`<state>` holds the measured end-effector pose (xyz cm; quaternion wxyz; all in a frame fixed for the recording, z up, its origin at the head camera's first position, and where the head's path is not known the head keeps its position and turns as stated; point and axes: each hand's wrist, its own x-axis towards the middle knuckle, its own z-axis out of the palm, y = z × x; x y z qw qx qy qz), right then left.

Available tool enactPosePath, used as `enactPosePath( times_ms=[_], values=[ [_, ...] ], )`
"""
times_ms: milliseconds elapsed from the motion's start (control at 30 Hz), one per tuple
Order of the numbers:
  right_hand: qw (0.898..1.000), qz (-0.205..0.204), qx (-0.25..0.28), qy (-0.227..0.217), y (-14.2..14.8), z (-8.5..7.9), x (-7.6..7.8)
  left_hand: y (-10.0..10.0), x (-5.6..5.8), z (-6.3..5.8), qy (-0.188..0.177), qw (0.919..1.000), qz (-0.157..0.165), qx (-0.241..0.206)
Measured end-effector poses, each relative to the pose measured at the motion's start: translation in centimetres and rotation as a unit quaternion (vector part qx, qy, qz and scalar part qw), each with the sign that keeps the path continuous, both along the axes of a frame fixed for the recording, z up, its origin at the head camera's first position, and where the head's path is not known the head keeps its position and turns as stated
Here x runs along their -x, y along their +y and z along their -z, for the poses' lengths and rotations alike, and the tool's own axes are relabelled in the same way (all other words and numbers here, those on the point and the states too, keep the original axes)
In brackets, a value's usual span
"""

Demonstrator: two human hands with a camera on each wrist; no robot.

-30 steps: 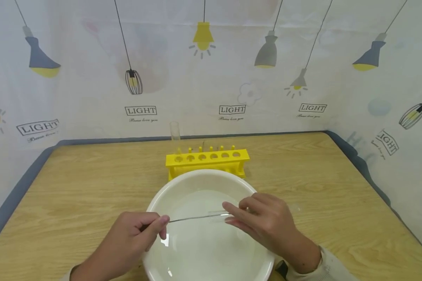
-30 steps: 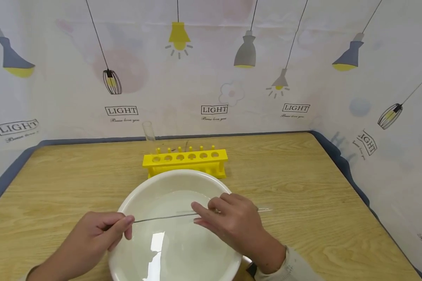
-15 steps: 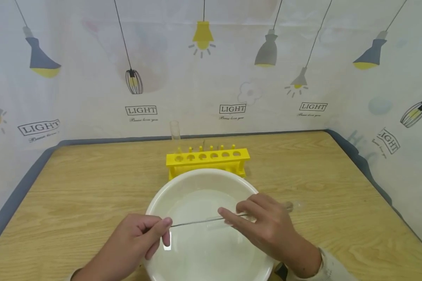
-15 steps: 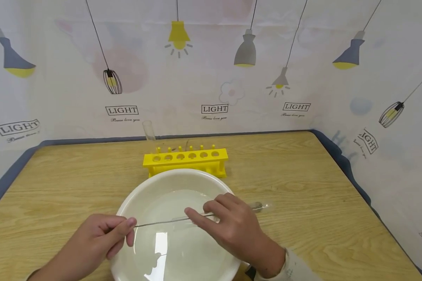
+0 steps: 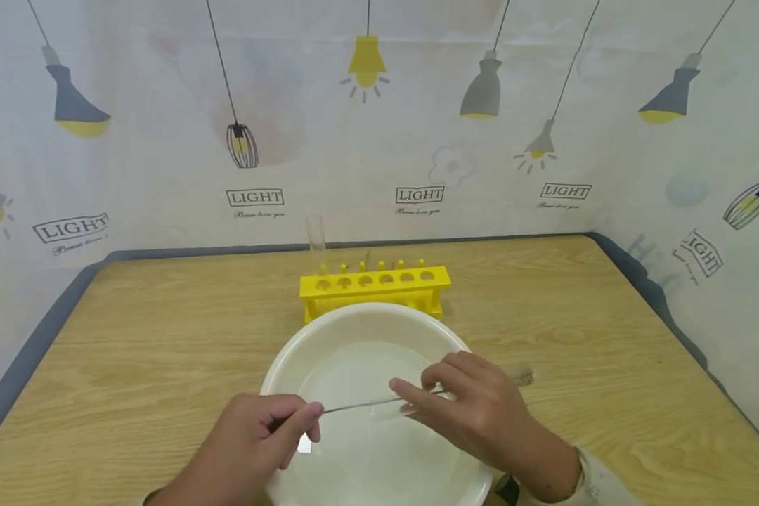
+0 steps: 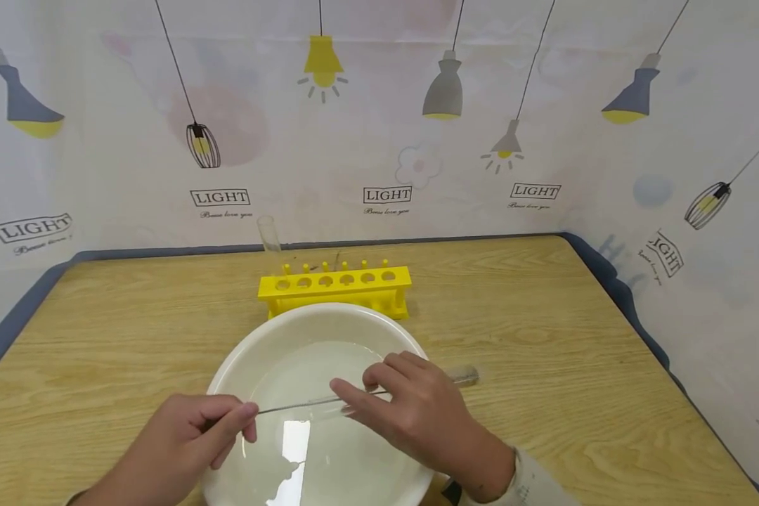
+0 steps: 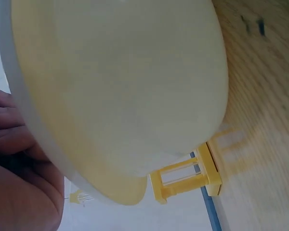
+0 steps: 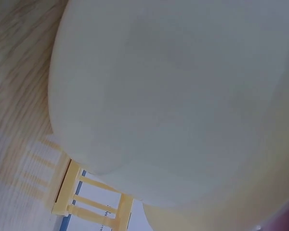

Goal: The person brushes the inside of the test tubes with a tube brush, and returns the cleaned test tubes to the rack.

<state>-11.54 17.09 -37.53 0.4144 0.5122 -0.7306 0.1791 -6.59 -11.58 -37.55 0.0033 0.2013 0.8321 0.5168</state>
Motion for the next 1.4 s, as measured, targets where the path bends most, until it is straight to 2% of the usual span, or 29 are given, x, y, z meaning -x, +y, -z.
enactPosePath(
  times_ms=[100,200,333,400,467,600,700,833,1000,1133,1200,1400],
  values=[
    [0.999,0.004,-0.008,-0.034,0.1,0.3,-0.1,0.0,0.1,0.2,0.066,0.9977,0.015,-0.002],
    [0.998,0.011,-0.028,-0.062,0.2,0.5,-0.2,-0.1,0.3,0.6,0.120,0.9921,0.038,-0.004],
    [0.993,0.020,-0.068,-0.098,0.5,0.5,-0.3,-0.5,0.8,0.9,0.199,0.9778,0.064,0.016],
    [0.990,0.021,-0.083,-0.115,0.7,0.5,-0.3,-0.6,1.1,1.0,0.247,0.9658,0.074,0.029],
    [0.987,0.017,-0.093,-0.130,0.9,0.5,-0.3,-0.8,1.5,1.1,0.300,0.9499,0.079,0.039],
    [0.980,0.007,-0.106,-0.166,1.2,0.4,-0.3,-1.0,2.1,1.0,0.376,0.9219,0.083,0.041],
    [0.970,-0.010,-0.115,-0.213,1.6,0.2,-0.2,-1.0,2.5,1.0,0.407,0.9082,0.086,0.045],
    [0.949,-0.032,-0.127,-0.287,2.0,-0.1,-0.1,-1.1,2.7,0.8,0.448,0.8882,0.074,0.071],
    [0.920,-0.021,-0.151,-0.361,2.5,-0.5,-0.2,-1.2,2.8,0.4,0.503,0.8563,0.050,0.105],
    [0.905,-0.006,-0.164,-0.392,2.6,-0.8,-0.2,-1.3,2.8,0.0,0.530,0.8390,0.047,0.114],
    [0.901,-0.002,-0.166,-0.401,2.6,-0.9,-0.2,-1.4,2.8,-0.1,0.537,0.8340,0.047,0.117],
    [0.886,0.005,-0.168,-0.433,2.7,-1.0,-0.1,-1.9,2.8,-0.3,0.518,0.8436,0.040,0.134]
  ],
)
